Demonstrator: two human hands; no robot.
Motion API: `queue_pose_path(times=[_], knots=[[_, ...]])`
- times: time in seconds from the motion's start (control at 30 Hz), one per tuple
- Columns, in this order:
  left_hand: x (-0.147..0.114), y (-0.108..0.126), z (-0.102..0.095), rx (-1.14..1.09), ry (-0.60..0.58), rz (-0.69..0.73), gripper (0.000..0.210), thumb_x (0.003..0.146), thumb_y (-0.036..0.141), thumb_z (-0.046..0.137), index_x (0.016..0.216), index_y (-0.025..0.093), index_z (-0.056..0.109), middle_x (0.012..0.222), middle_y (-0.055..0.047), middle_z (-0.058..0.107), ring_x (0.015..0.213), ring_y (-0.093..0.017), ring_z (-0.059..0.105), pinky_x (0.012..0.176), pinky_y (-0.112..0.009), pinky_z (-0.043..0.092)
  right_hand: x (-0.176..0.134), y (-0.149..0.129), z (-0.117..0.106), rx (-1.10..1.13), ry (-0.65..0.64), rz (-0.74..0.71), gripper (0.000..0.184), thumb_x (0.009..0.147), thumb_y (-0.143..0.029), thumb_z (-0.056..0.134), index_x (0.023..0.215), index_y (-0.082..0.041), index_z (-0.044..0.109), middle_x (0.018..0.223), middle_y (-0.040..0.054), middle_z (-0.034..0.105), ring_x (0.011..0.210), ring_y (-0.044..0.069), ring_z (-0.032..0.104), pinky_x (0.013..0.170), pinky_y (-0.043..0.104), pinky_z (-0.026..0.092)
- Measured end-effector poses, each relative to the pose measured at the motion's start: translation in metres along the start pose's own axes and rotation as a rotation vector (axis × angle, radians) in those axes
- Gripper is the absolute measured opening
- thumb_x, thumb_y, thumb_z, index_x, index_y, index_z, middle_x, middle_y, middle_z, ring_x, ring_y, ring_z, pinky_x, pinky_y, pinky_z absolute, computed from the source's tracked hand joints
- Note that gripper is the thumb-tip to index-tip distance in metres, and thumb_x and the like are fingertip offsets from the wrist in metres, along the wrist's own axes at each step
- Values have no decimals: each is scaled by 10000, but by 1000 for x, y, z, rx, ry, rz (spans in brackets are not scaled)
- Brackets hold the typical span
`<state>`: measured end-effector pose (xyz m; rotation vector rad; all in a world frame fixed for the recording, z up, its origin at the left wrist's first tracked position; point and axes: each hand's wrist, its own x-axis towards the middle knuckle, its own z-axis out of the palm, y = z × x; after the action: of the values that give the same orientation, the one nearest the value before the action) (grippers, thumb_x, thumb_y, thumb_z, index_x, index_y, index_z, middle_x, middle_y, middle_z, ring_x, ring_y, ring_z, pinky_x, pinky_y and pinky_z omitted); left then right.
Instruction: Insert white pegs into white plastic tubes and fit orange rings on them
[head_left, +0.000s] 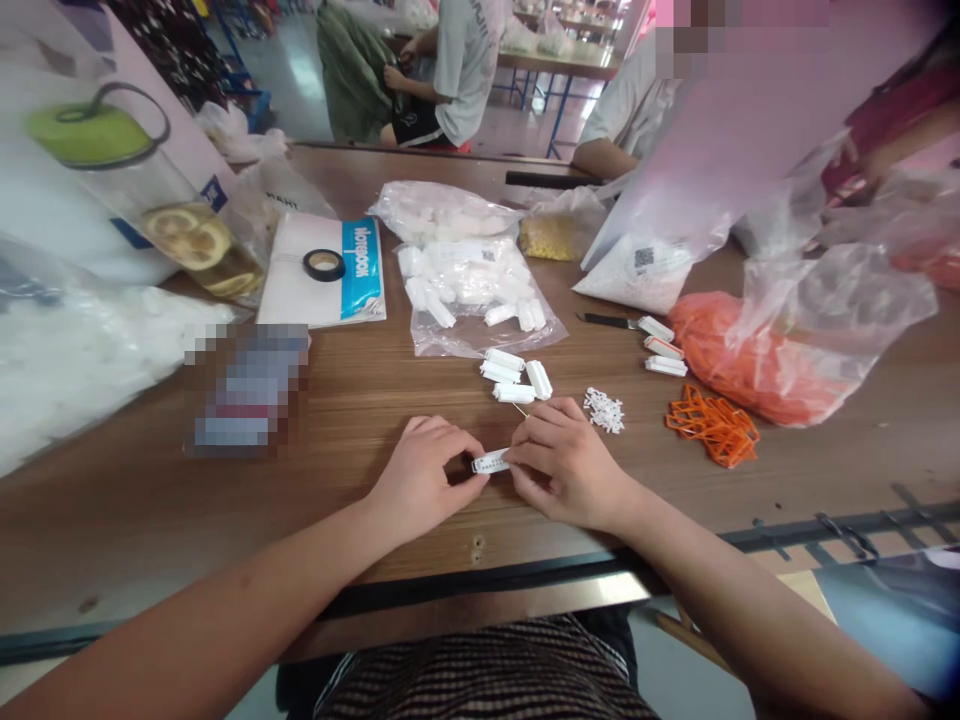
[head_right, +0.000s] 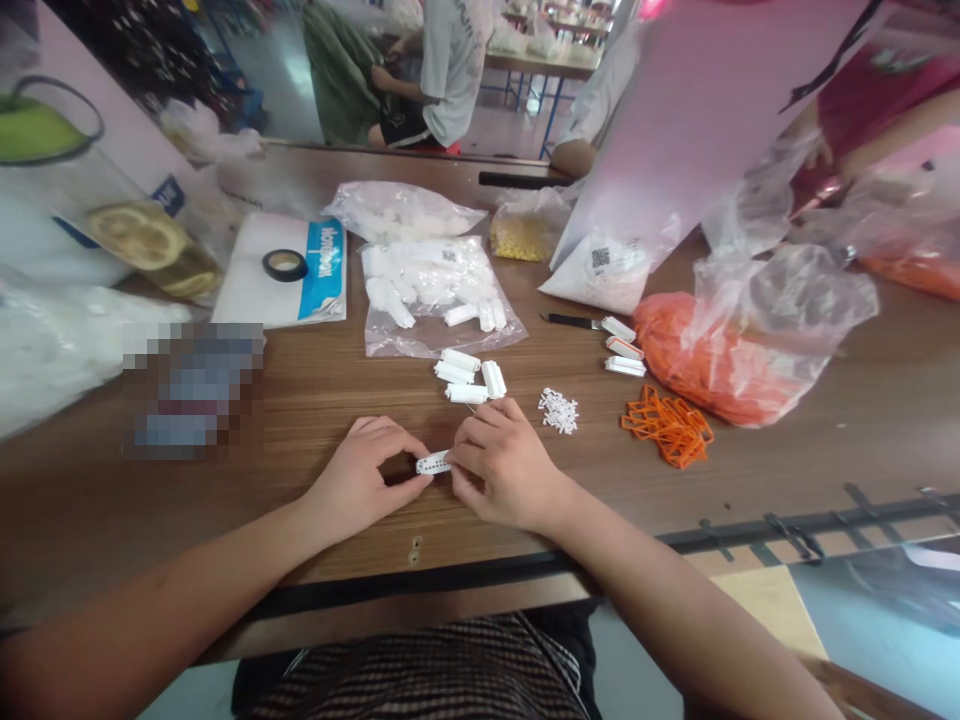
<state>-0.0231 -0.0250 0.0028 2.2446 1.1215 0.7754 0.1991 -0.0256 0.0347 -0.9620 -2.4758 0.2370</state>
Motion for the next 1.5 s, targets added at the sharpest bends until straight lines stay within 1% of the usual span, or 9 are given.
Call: queue_pose_path(times=[0.43,0.77,0.9,1.0,1.1,1.17,1.23,1.33,1.5], knots=[[0,-2,0,41,-9,2,64,813,261,696,860,247,655,826,20,694,824,-201,596,838,-405,402,-3,-1,7,-53,-35,37,160,829,-216,540,737,-213,670,828,29,614,797,182,512,828,380,367],[0,-2,0,66,-24,7,58,832,283,684,879,254,667,862,25,700,842,-199,598,842,-394,397,-1,-3,8,-80,-49,65,181,850,-255,538,777,-208,697,841,41,632,818,194,518,828,384,358],[-1,-3,-2,66,-23,13,63,828,274,687,884,255,664,864,27,699,835,-196,600,840,-398,401,-4,-2,2,42,-43,110,157,838,-254,563,825,-223,716,852,23,653,812,176,552,835,373,370],[-2,-3,-2,63,-23,10,75,821,270,691,888,254,664,870,20,700,837,-200,600,843,-407,405,-5,1,-16,149,-29,157,156,861,-245,573,888,-224,724,872,15,691,821,158,595,833,357,389],[-1,-2,-2,69,-15,-6,70,812,262,694,873,249,662,870,11,699,841,-208,599,842,-417,409,-8,15,-45,124,37,262,179,902,-260,558,899,-221,732,897,22,722,858,164,624,847,361,412],[-1,-2,-1,69,-13,-13,61,811,260,691,861,249,660,863,10,701,839,-211,599,841,-422,411,-16,32,-63,88,112,384,195,902,-286,561,873,-203,735,885,37,728,831,171,634,808,346,444],[-1,-1,-1,65,-15,-14,54,813,259,685,859,251,657,860,12,705,835,-211,601,844,-427,415,-27,55,-76,30,115,557,204,875,-309,576,826,-192,737,831,46,726,764,175,632,747,330,466],[0,-1,-1,59,-17,-9,55,815,253,678,864,251,654,866,11,709,835,-210,605,855,-436,415,-45,87,-81,-67,12,773,210,817,-340,613,771,-183,745,757,54,720,689,187,626,658,318,464],[0,0,-1,53,-13,-6,70,808,235,689,861,243,644,859,16,704,838,-204,607,856,-433,412,-63,109,-74,-38,-100,846,224,802,-349,613,751,-191,764,678,26,710,651,188,627,608,299,454]])
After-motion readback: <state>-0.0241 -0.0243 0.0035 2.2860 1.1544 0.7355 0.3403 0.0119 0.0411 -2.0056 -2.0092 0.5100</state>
